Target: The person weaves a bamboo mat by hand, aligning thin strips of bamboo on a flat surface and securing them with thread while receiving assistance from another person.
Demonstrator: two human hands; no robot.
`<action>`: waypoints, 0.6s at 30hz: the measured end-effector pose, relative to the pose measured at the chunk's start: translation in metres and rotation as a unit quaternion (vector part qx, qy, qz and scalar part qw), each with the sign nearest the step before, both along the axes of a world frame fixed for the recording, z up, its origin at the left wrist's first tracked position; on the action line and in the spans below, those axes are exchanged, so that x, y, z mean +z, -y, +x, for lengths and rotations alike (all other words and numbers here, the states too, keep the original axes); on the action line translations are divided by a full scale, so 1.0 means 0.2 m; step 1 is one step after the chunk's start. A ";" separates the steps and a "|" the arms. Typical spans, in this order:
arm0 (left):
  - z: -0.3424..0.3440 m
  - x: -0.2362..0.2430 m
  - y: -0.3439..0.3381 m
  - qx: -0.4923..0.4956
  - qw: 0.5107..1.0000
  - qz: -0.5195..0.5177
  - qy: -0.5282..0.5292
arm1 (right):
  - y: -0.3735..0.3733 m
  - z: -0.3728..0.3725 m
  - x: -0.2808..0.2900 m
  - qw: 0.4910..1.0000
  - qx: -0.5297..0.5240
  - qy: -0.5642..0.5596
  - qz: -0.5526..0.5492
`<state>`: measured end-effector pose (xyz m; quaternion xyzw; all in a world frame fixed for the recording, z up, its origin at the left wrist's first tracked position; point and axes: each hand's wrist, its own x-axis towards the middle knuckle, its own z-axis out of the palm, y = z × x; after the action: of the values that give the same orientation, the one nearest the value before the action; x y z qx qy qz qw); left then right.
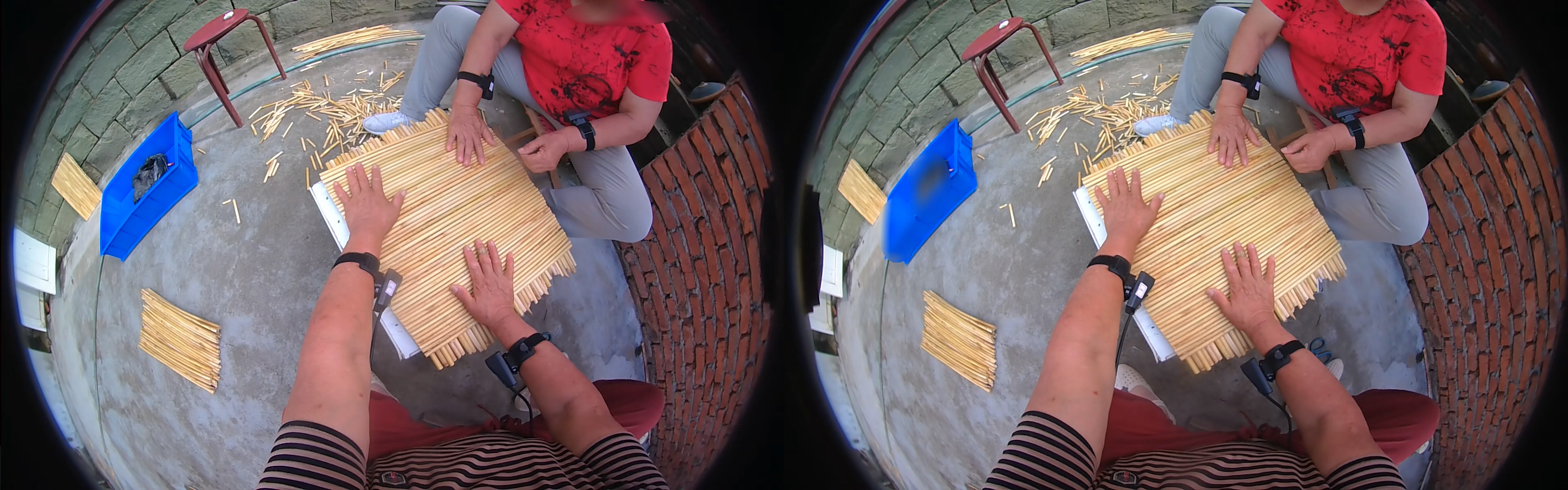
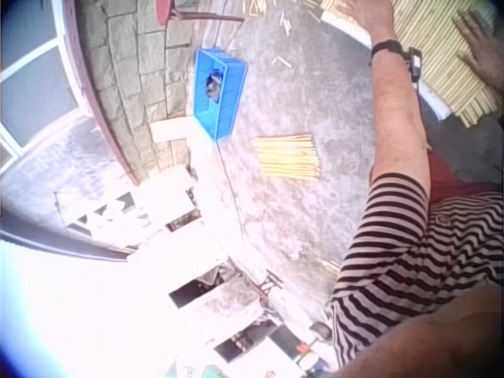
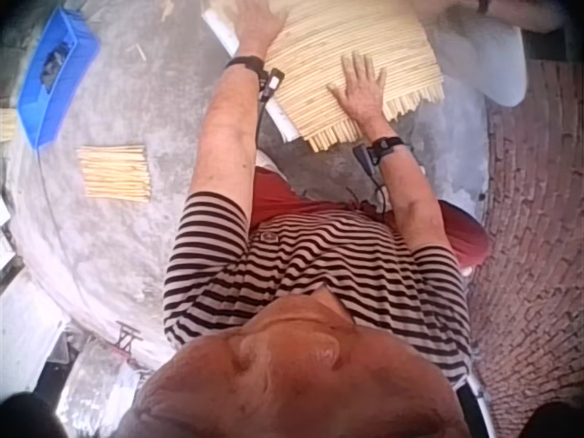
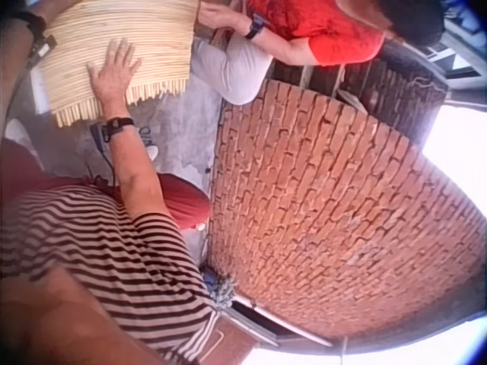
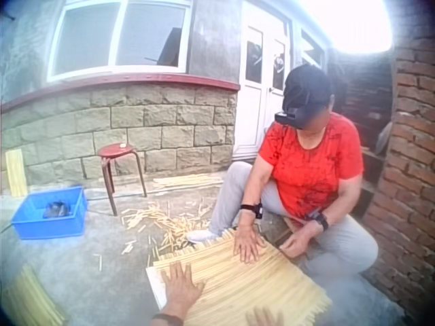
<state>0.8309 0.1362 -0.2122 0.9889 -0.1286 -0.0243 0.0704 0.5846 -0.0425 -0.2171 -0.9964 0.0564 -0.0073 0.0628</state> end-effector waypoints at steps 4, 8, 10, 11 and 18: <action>0.00 0.01 0.00 0.003 1.000 0.004 -0.005 | 0.00 0.00 0.01 1.000 0.000 0.004 0.013; 0.00 0.00 0.01 0.004 1.000 0.007 -0.005 | 0.00 0.00 0.01 1.000 -0.001 -0.003 0.009; 0.00 -0.01 0.01 0.000 1.000 0.005 -0.008 | 0.00 0.00 0.01 1.000 -0.001 -0.006 0.005; 0.00 -0.01 0.00 -0.001 1.000 0.000 -0.006 | 0.00 0.00 0.01 1.000 -0.002 -0.007 0.005; 0.00 0.00 0.01 0.001 1.000 -0.001 -0.005 | 0.00 0.00 0.01 1.000 -0.005 -0.020 -0.006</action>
<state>0.8300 0.1340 -0.2115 0.9889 -0.1271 -0.0290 0.0718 0.5841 -0.0433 -0.2151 -0.9964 0.0630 0.0115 0.0554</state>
